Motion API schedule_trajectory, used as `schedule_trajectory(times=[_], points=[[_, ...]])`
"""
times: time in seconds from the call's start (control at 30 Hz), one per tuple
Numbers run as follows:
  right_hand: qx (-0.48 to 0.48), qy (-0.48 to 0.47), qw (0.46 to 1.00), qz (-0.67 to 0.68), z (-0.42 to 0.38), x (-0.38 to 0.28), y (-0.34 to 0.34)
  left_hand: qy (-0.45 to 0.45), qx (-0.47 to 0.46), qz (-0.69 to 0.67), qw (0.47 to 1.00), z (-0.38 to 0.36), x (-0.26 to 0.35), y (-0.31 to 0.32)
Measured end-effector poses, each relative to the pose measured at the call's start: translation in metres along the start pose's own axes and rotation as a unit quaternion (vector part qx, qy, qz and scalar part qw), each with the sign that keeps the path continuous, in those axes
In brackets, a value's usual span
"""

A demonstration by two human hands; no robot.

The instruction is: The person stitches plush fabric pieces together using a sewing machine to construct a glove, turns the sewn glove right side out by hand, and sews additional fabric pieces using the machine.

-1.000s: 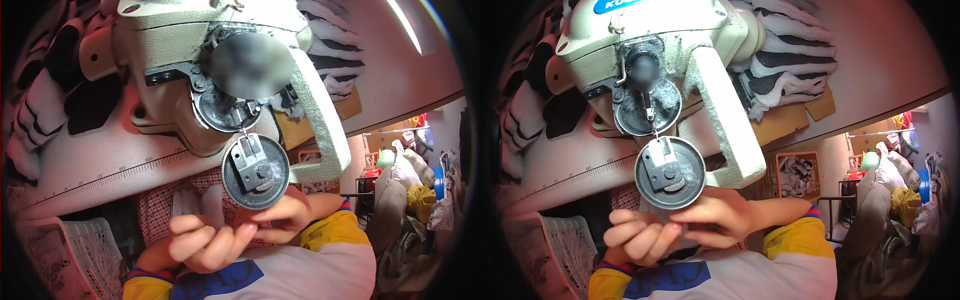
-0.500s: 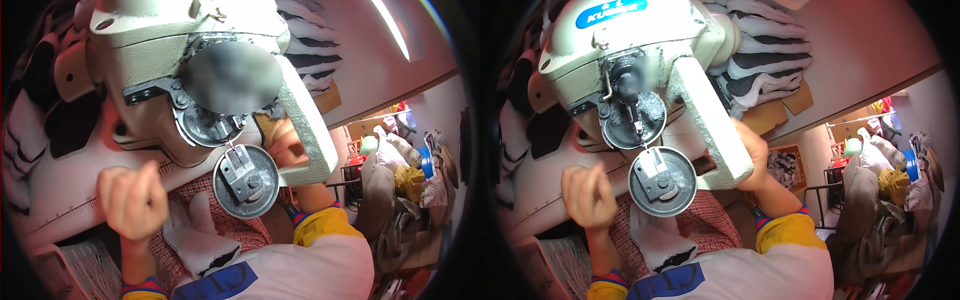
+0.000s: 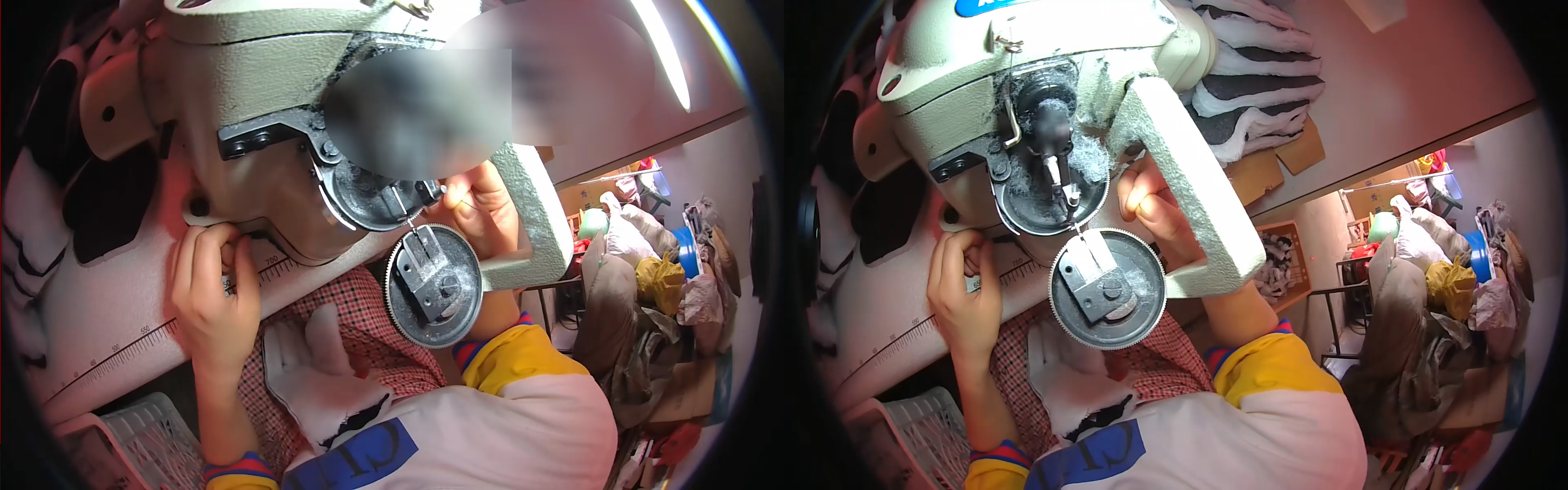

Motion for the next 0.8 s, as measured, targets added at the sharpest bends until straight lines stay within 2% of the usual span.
schedule_trajectory(times=[0.07, 0.2, 0.27, 0.3, 0.47, 0.5, 0.8], points=[[-0.028, 0.01, 0.999, 0.017, 0.0, 0.003, -0.001, -0.001, -0.003, -0.005, 1.0, 0.0, -0.001, 0.0], [0.034, 0.046, 0.995, -0.087, -0.007, 0.005, 0.012, 0.004, -0.008, -0.004, 1.0, 0.0, -0.002, 0.0], [0.068, 0.076, 0.994, 0.032, -0.01, 0.009, 0.02, 0.007, -0.008, -0.001, 1.0, -0.001, -0.003, 0.0], [0.068, 0.076, 0.994, 0.031, -0.009, 0.012, 0.02, 0.009, -0.008, 0.003, 1.0, -0.001, -0.003, 0.0], [-0.021, -0.024, 0.998, -0.051, -0.006, 0.022, 0.013, 0.018, -0.009, 0.014, 1.0, -0.001, -0.005, 0.0], [-0.022, -0.023, 0.998, -0.051, -0.007, 0.024, 0.009, 0.037, -0.002, 0.025, 0.999, -0.001, -0.005, 0.0], [-0.026, -0.008, 0.999, -0.044, 0.002, 0.035, 0.007, 0.029, 0.002, 0.027, 0.999, -0.002, -0.004, -0.001]])
Point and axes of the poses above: each hand's wrist, its own z-axis towards the middle knuckle, its own y-axis out of the palm, x = y × z, the point moved 1 cm from there along z, towards the middle knuckle, and after that the axes turned 2 degrees about z, right-handed, at the moved point
